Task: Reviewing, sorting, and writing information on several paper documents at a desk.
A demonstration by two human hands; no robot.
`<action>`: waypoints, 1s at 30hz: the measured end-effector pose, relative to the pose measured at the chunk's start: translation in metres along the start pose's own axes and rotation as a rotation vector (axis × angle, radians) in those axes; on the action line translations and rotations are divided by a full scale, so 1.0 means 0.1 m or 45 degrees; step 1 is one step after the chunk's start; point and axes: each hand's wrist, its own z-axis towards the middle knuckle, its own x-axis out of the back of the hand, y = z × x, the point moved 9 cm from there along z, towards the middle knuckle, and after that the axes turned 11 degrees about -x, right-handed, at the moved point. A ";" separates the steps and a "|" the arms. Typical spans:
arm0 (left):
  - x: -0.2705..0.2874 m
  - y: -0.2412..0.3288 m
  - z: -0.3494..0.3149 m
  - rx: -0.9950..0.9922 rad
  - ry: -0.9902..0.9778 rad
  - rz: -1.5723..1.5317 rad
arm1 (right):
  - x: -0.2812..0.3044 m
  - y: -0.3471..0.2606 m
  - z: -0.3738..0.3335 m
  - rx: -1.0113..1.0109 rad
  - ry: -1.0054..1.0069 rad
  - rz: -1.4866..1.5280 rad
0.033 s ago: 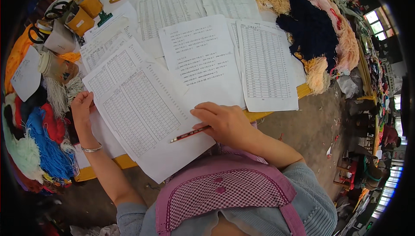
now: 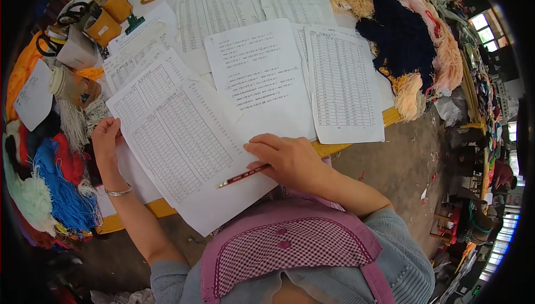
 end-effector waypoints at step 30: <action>-0.16 0.19 -0.59 0.092 -0.044 -0.224 | -0.41 -0.32 -0.26 0.493 -0.210 -0.214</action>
